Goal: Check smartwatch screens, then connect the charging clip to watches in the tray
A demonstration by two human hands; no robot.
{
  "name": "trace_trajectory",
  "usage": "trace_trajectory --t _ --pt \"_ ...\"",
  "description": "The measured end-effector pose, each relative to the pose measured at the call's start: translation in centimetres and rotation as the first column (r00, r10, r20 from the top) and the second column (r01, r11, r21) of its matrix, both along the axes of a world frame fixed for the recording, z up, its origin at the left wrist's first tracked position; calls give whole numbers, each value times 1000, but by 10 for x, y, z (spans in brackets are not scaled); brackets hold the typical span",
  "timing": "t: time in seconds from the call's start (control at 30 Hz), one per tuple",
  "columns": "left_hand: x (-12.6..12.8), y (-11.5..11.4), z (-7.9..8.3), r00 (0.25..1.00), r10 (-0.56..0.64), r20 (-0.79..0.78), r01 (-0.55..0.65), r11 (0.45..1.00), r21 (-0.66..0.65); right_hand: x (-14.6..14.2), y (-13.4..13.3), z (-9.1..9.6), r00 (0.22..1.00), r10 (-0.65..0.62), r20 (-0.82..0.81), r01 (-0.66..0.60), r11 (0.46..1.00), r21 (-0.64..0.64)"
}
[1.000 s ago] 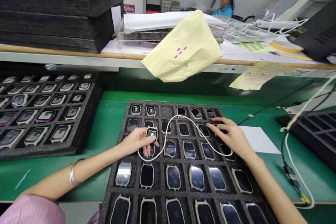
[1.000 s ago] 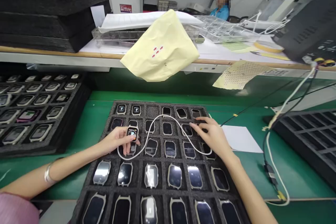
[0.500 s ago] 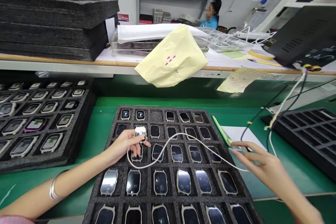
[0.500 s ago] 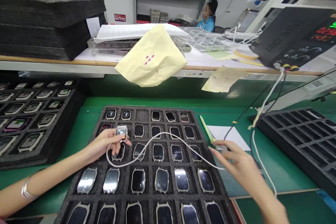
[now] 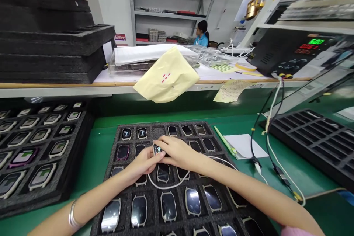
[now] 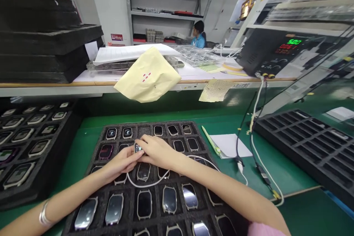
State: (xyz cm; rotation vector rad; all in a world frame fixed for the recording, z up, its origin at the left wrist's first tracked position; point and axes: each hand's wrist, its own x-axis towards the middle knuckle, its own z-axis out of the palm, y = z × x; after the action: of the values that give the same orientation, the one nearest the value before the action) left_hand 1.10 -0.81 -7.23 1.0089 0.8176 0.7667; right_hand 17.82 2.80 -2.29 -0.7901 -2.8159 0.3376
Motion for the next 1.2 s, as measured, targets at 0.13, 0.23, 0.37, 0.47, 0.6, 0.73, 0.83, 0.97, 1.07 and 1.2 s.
trace_trajectory --t 0.13,0.23,0.37,0.47,0.6,0.73,0.83,0.97,1.07,1.2 --pt "-4 1 5 998 39 49 -34 996 -84 4 23 2 986 -36 -165 -3 973 -231" --pt "-2 2 9 998 30 58 -24 995 -98 7 49 -3 965 -155 -210 84 946 -313" --pt "-1 3 7 999 32 13 -30 997 -75 2 83 -19 961 -203 -190 155 959 -237" --pt "-2 3 3 999 41 -1 -41 998 -54 0 91 -24 981 -145 -127 123 979 -165" --pt "-3 3 0 999 5 43 -4 1000 -28 13 85 -12 997 -71 9 71 993 -93" --pt "-2 3 -1 998 3 63 -2 1000 -6 36 86 0 978 -129 163 135 991 -26" --pt "-2 3 -1 999 3 44 -2 1000 -16 45 90 -2 966 -144 216 156 987 -40" --pt "-3 3 -2 997 -9 80 12 999 -42 42 89 -8 960 -214 181 217 976 3" --pt "-4 4 -2 993 -18 118 25 998 -62 39 77 -3 960 -265 89 265 964 12" --pt "-6 6 -4 991 -30 127 38 998 -55 30 42 7 967 -167 -194 134 976 -174"
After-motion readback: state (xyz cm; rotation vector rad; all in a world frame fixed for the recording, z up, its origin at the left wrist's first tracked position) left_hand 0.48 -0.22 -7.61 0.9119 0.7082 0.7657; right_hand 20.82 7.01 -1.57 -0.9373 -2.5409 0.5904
